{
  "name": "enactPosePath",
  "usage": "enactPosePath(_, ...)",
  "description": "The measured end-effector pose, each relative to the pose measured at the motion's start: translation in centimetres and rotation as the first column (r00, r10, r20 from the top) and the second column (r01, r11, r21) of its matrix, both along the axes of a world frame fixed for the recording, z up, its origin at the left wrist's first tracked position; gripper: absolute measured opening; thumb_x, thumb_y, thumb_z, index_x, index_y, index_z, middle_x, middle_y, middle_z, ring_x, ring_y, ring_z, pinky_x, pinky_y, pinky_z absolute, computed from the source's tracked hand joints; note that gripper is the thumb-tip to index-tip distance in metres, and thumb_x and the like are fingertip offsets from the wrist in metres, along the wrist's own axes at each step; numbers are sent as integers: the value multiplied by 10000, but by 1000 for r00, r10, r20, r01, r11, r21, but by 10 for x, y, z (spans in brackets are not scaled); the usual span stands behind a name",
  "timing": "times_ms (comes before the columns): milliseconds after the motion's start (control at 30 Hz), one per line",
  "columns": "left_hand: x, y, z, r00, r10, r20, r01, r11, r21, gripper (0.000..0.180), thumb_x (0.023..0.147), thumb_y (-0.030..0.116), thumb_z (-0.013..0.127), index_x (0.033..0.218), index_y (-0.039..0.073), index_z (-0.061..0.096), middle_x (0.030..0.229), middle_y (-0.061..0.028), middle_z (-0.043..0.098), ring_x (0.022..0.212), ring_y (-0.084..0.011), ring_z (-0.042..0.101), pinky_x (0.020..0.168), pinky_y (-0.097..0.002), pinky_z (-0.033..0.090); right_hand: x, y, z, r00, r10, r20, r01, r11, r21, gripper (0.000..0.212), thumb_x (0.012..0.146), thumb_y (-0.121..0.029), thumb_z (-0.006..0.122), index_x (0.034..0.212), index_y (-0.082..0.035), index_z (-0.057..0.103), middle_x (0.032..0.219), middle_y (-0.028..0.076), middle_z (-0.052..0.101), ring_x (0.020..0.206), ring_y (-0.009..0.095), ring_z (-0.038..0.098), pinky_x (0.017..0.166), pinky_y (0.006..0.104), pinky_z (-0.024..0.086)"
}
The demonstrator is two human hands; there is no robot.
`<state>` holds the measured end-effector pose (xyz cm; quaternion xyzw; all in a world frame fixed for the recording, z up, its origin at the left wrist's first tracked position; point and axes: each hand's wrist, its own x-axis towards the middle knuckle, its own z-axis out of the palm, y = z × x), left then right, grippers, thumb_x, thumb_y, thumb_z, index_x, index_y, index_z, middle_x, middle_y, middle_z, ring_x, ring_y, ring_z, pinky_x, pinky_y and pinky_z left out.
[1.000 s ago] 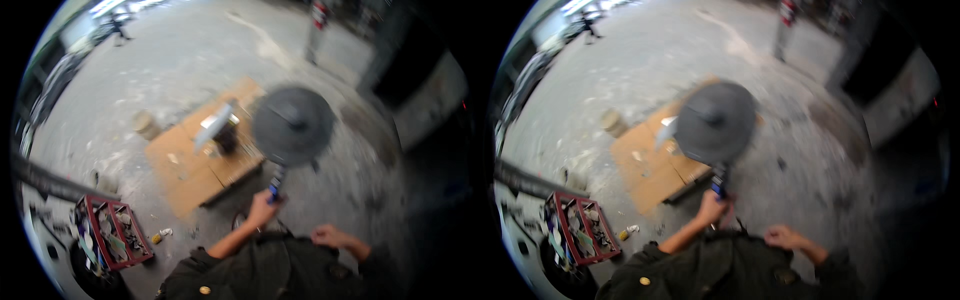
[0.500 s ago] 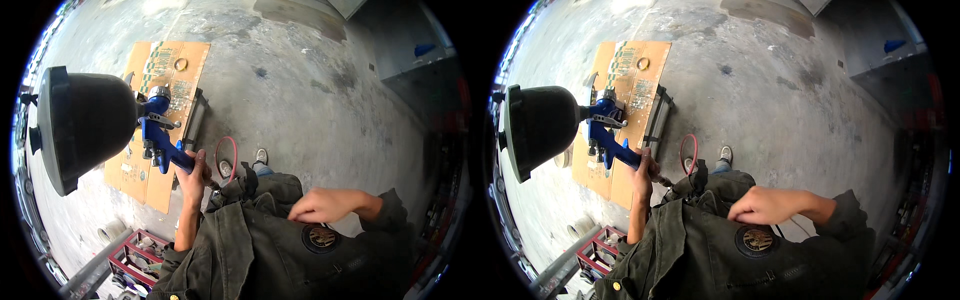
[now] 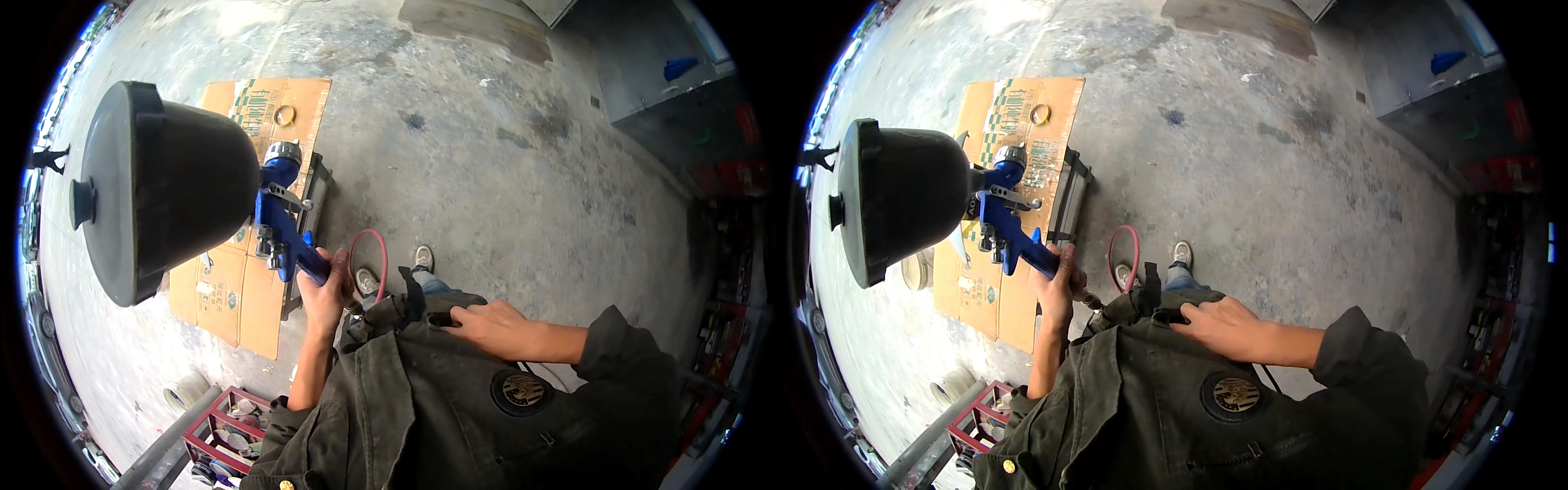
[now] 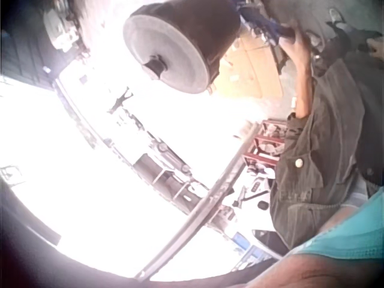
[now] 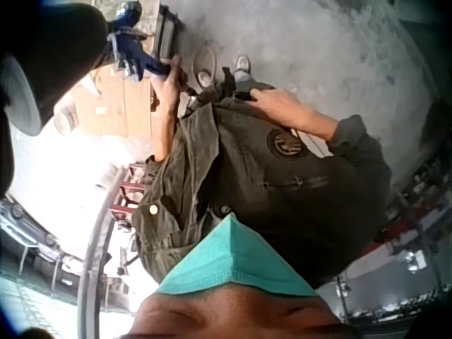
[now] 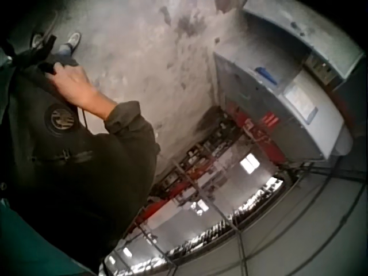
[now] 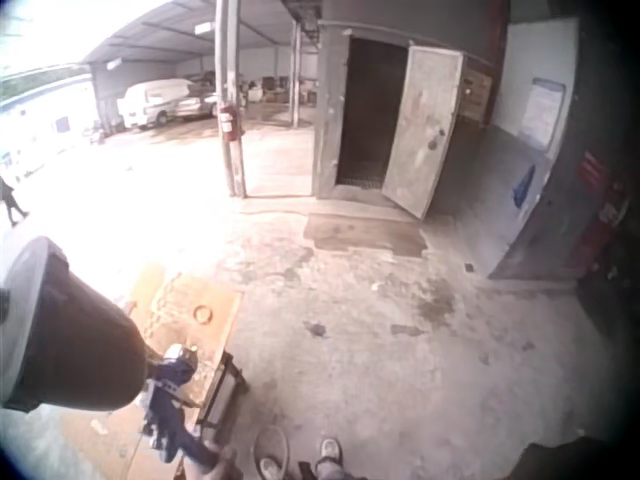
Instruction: The person applies yellow masking tape to a gray car mirror housing, covering edges and specific areas. They then walk to a workbench, pick up a paint spray gun, and return to the taped part.
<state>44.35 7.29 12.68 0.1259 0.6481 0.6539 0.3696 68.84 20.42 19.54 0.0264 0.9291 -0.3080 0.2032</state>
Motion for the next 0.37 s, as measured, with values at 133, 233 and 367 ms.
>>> enactPosePath(133,-1,3,0,1000,-21,-3,21,1000,-3,289,929,141,619,723,105,419,500,0,415,374,-107,398,380,-256,325,5,-9,-38,993,109,-32,-101,975,198,392,845,-155,543,1235,-113,572,826,116,563,690,252,630,532,398,483)
enactPosePath(233,-3,2,0,1000,-11,1,11,1000,-4,310,930,167,624,710,95,418,497,-3,425,377,-109,408,378,-257,321,4,0,-36,993,106,-47,-100,988,122,307,824,-141,555,1121,-88,614,767,113,585,652,287,635,531,414,484)
enactPosePath(367,-5,-2,-1,1000,20,12,-20,1000,-1,300,914,193,665,704,77,486,509,4,485,407,-89,462,391,-242,328,-3,16,-22,986,166,-7,-166,986,-7,183,807,-159,557,943,-55,620,824,128,630,731,329,652,567,445,494)
